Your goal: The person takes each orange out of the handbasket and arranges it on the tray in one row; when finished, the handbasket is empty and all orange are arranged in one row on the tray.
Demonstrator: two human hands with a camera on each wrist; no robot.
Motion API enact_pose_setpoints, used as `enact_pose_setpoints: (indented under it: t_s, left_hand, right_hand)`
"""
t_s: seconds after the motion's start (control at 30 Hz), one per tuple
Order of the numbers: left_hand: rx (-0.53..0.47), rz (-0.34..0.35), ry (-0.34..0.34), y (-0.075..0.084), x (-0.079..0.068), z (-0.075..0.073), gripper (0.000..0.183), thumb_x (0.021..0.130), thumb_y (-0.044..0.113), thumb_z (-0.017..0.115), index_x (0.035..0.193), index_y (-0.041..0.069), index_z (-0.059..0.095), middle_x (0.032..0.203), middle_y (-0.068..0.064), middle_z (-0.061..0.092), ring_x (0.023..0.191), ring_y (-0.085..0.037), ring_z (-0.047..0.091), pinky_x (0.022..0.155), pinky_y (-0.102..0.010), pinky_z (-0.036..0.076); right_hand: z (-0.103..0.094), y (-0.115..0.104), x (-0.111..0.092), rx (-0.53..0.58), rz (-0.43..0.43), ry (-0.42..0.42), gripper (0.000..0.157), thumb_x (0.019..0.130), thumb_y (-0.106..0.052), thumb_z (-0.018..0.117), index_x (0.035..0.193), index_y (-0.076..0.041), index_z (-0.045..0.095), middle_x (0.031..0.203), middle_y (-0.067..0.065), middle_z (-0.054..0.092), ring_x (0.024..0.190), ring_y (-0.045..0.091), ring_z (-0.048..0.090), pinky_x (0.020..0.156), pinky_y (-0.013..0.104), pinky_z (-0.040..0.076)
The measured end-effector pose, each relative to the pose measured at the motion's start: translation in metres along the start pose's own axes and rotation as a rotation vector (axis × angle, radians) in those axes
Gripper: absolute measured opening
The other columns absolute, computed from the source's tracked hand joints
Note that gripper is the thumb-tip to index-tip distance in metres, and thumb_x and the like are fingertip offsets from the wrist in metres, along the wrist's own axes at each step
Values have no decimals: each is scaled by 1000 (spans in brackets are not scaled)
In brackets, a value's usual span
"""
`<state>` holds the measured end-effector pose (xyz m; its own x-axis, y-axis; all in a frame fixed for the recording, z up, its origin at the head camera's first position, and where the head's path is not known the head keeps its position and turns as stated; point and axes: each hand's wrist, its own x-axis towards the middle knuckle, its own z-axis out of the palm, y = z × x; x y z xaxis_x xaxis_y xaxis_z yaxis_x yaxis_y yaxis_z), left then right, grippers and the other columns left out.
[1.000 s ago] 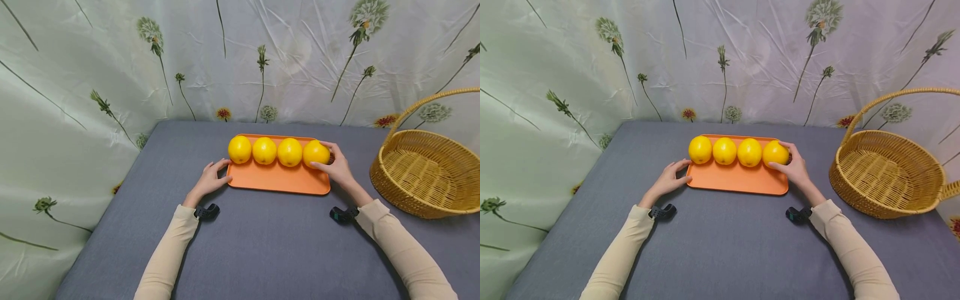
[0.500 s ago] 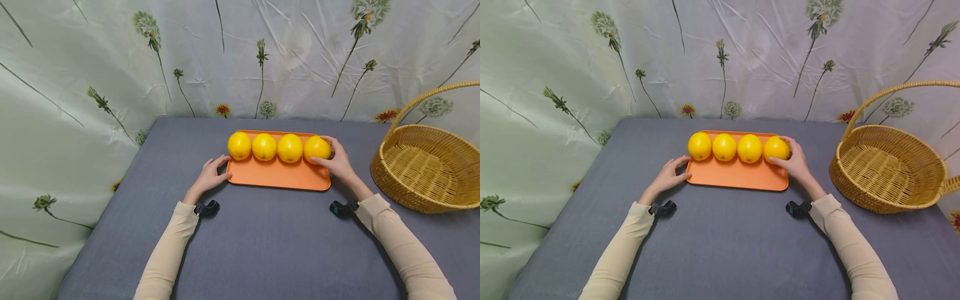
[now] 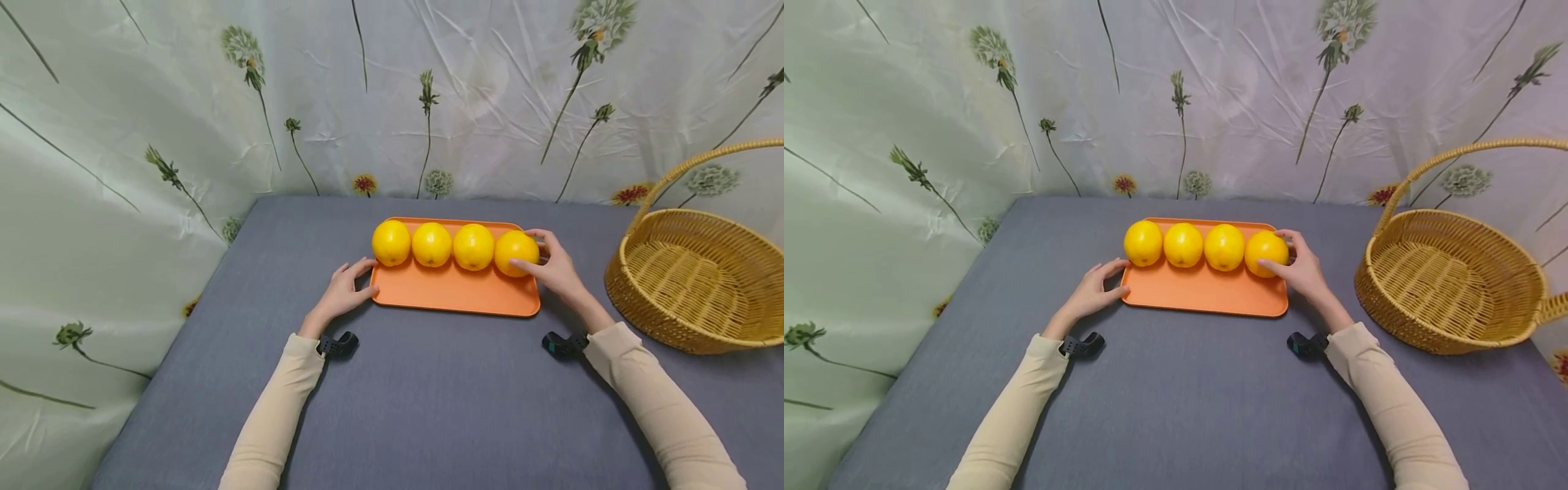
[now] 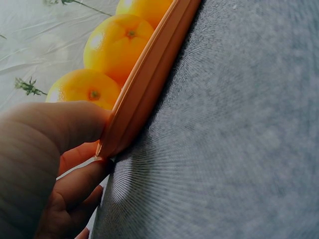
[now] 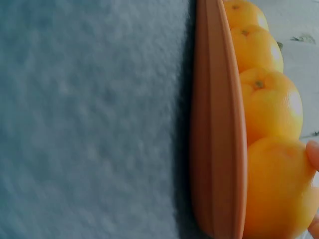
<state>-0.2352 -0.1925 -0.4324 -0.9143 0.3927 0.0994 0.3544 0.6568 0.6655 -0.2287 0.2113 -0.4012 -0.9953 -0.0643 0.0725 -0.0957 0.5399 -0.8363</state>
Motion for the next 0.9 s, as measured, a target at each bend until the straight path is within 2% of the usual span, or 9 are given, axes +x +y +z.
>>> enact_pose_setpoints:
  t_s: [0.17, 0.37, 0.63, 0.8, 0.9]
  left_hand:
    - [4, 9, 1, 1, 0, 0, 57, 87, 26, 63, 135, 2, 46, 141, -17, 49, 141, -32, 33, 117, -55, 11]
    - [5, 10, -1, 1, 1, 0, 57, 87, 26, 64, 135, 2, 46, 141, -16, 49, 141, -31, 33, 117, -55, 11]
    - [-5, 2, 1, 1, 2, 0, 56, 87, 26, 63, 136, 2, 46, 141, -16, 49, 142, -30, 32, 118, -55, 10]
    - [-3, 5, -2, 0, 2, 0, 56, 87, 26, 63, 135, 2, 46, 141, -16, 49, 141, -30, 33, 118, -55, 10]
    - [-16, 0, -15, -1, 2, -2, 57, 88, 25, 63, 136, 2, 45, 141, -17, 49, 138, -31, 39, 117, -55, 12]
  right_hand:
    - [-1, -3, -2, 3, 20, -10, 68, 87, -28, 65, 140, -7, 29, 138, 28, 40, 119, 41, 43, 94, 50, 39]
    - [-2, 0, 0, 7, 17, -35, 72, 87, -25, 65, 143, -6, 24, 141, 32, 36, 122, 44, 39, 97, 57, 35]
    - [-5, -1, 0, 21, 23, -42, 74, 87, -24, 65, 144, -6, 21, 145, 32, 31, 126, 45, 37, 100, 60, 33]
    - [-8, -4, -1, 8, 33, -53, 74, 90, -28, 61, 147, -7, 19, 147, 31, 29, 130, 48, 34, 103, 63, 31]
    - [-13, -6, -1, -8, 31, -47, 71, 92, -31, 56, 148, -7, 19, 147, 31, 28, 131, 50, 33, 103, 64, 31]
